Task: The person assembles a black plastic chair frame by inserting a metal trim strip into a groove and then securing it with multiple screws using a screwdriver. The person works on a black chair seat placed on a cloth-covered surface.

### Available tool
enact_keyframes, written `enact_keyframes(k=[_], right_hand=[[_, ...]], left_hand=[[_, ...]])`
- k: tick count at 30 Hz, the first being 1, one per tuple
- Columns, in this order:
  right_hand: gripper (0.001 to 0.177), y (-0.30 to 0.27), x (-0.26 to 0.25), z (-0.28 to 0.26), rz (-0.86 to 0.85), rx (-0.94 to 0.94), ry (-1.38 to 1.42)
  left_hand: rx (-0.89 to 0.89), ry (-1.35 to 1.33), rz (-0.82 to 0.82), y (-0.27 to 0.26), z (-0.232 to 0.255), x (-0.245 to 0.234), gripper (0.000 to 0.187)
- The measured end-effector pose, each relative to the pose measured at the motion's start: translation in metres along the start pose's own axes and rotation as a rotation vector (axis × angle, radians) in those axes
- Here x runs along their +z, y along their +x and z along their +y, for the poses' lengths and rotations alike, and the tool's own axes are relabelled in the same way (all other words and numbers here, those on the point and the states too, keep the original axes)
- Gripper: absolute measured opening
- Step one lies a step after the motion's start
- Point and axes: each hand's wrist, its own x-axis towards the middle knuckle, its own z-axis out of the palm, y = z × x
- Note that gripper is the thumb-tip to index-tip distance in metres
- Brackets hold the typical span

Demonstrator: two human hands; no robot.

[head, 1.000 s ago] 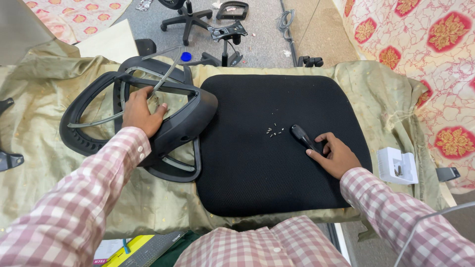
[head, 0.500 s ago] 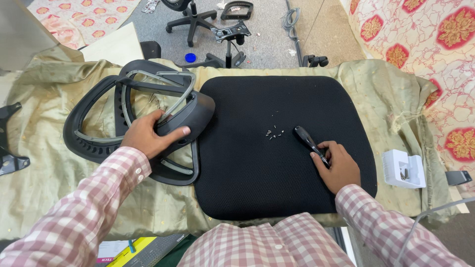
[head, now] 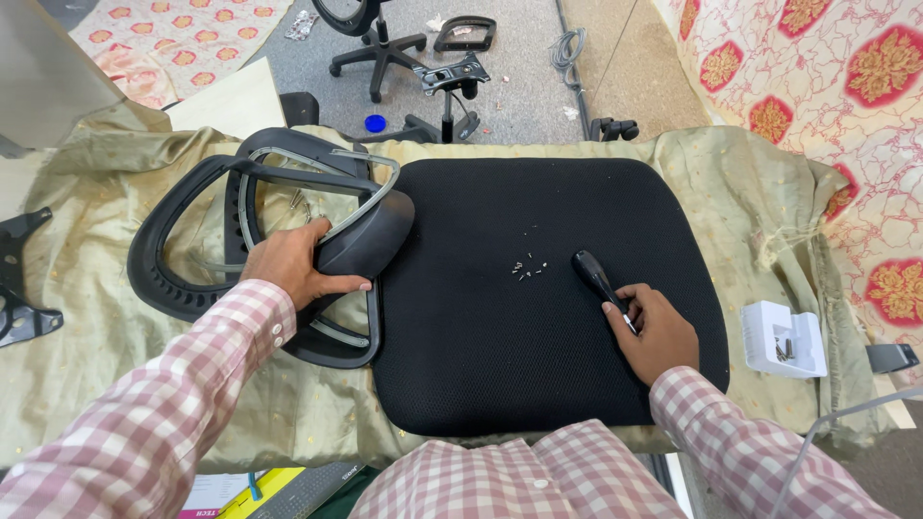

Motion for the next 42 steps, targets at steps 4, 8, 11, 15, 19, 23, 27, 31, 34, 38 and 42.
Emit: enact_keyframes(k=[4,8,11,15,19,23,27,31,34,38,42], right_hand=[[0.030,0.001,-0.003,0.001,-0.018,0.007,0.011],[0.031,0.004,-0.005,0.003,-0.037,0.003,0.025],[0.031,0.004,-0.005,0.003,-0.038,-0.005,0.023],[0.031,0.006,-0.005,0.002,-0.058,-0.005,0.002],[0.034,0.005,-0.008,0.001,-0.067,-0.050,0.017],[0.029,0.006,-0.009,0.003,-0.060,-0.013,0.043],[0.025,0.005,-0.010,0.027,0.138,-0.084,0.035],[0.027,0.014,-0.015,0.069,0.240,-0.060,0.030],[0.028,0.021,-0.015,0.093,0.274,-0.012,0.064],[0.030,0.026,-0.013,0.107,0.242,0.002,0.085],[0.030,0.027,-0.012,0.105,0.195,0.059,0.116]], left_hand=[[0.016,-0.048,0.024,-0.007,0.007,-0.001,0.081],[0.084,-0.087,0.104,-0.022,0.018,0.000,0.074],[0.210,-0.096,0.182,-0.029,0.034,-0.003,0.069],[0.377,-0.058,0.168,-0.033,0.058,-0.007,0.065],[0.602,-0.044,0.150,-0.043,0.082,-0.001,0.063],[0.789,0.023,0.107,-0.051,0.114,0.014,0.068],[0.837,0.071,-0.010,-0.055,0.146,0.030,0.064],[0.889,0.102,-0.034,-0.058,0.178,0.045,0.067],[0.896,0.159,-0.077,-0.058,0.201,0.060,0.067],[0.884,0.191,-0.143,-0.056,0.223,0.082,0.068],[0.886,0.183,-0.168,-0.054,0.230,0.096,0.071]])
